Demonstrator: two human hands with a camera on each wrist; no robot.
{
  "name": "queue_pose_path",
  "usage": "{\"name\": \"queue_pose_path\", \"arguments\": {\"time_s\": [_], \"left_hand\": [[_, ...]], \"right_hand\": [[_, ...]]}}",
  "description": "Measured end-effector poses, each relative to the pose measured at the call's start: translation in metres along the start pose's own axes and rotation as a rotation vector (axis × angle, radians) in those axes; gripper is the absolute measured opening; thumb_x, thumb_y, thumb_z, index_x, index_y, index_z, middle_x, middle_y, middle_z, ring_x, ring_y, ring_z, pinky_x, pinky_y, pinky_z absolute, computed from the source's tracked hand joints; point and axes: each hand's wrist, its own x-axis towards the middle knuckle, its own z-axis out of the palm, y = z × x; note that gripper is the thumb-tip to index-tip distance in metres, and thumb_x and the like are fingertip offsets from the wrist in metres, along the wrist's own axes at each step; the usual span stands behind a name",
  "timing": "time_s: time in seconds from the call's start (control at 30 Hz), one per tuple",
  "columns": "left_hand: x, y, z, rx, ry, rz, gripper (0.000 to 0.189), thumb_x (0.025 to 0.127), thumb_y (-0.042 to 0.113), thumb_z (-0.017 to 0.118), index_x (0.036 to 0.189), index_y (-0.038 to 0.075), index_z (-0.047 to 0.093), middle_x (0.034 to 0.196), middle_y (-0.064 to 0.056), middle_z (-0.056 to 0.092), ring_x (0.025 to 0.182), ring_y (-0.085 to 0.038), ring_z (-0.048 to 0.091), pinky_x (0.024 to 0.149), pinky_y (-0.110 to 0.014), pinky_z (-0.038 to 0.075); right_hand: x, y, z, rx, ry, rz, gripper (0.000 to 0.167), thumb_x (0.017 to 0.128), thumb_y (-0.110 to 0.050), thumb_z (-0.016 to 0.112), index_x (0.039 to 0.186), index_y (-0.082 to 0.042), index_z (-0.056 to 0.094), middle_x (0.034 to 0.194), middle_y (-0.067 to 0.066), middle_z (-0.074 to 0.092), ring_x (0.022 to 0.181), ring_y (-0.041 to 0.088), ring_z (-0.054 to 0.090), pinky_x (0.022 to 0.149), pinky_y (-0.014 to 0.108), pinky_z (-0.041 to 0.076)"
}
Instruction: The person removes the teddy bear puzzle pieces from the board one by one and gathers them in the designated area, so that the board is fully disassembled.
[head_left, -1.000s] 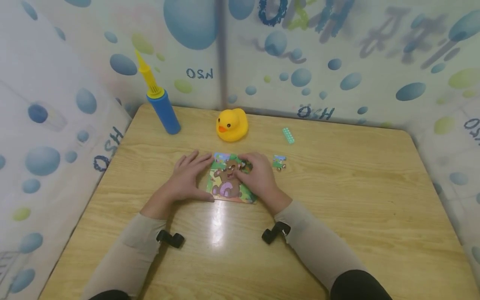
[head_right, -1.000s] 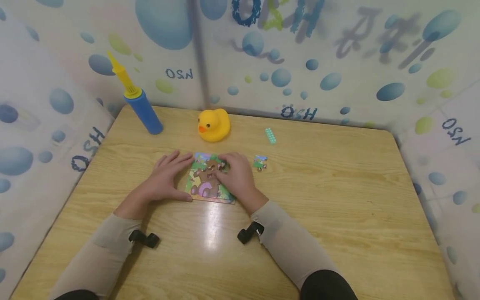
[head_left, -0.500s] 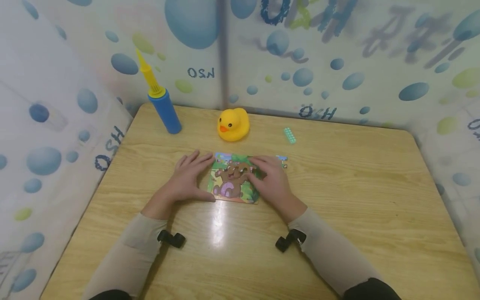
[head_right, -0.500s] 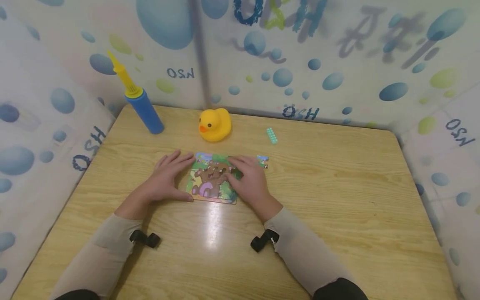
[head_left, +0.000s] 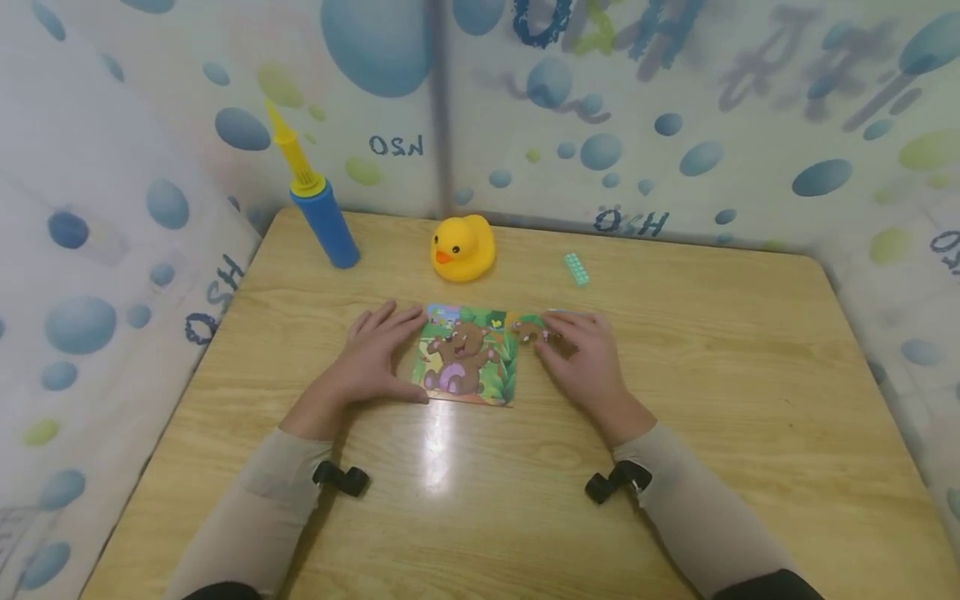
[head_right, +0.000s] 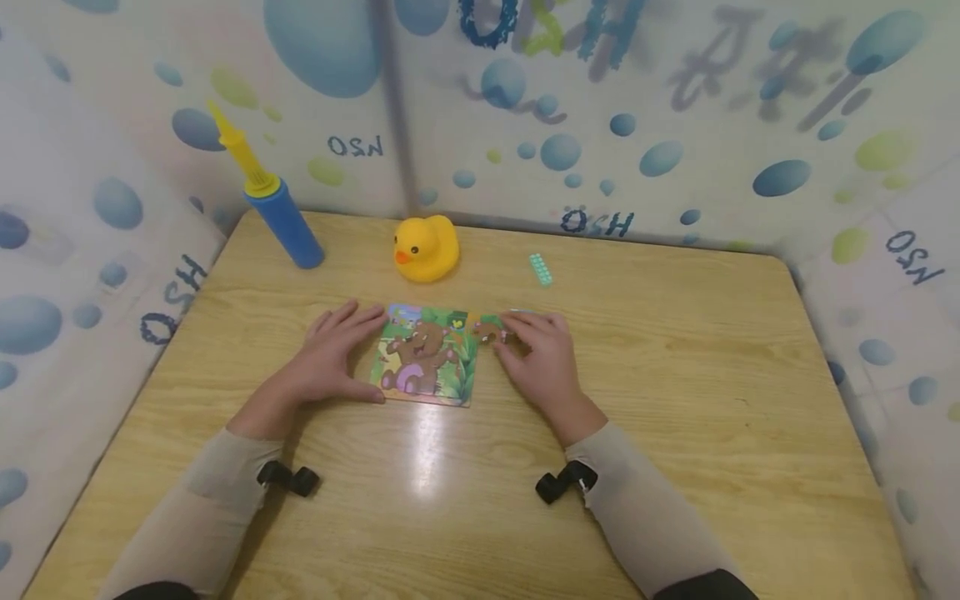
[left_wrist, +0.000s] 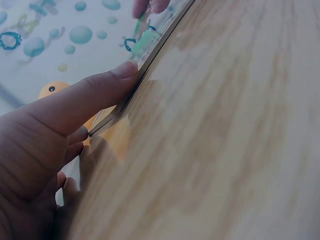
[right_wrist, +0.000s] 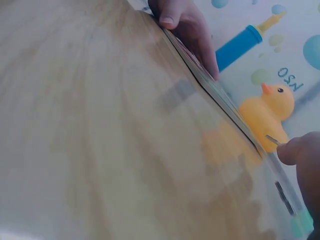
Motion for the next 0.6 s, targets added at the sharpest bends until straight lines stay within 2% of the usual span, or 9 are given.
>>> {"name": "queue_pose_path", "arguments": {"time_s": [0.23,0.6], "left_hand": [[0.0,0.001,-0.001,0.005,-0.009,-0.003,0.133,0.062,0.068,0.096,0.168,0.015,0.036,0.176,-0.003,0.025,0.162,-0.041,0.005,0.127,-0.062,-0.005],[-0.001,-0.001,-0.001,0.002,-0.007,-0.003,0.133,0.062,0.07,0.095,0.168,0.016,0.035,0.176,-0.003,0.025,0.163,-0.041,0.005,0.126,-0.063,-0.005]], "right_hand": [[-0.008,0.017,-0.021,-0.037,0.043,0.03,0.037,0.087,-0.015,0.089,0.121,-0.004,0.08,0.124,0.012,0.077,0.113,0.036,0.063,0.094,0.049,0.044],[-0.026,0.047,-0.058,-0.059,0.08,0.147,0.039,0.086,-0.009,0.089,0.123,-0.003,0.079,0.127,0.015,0.076,0.114,0.039,0.058,0.094,0.049,0.041]]}}
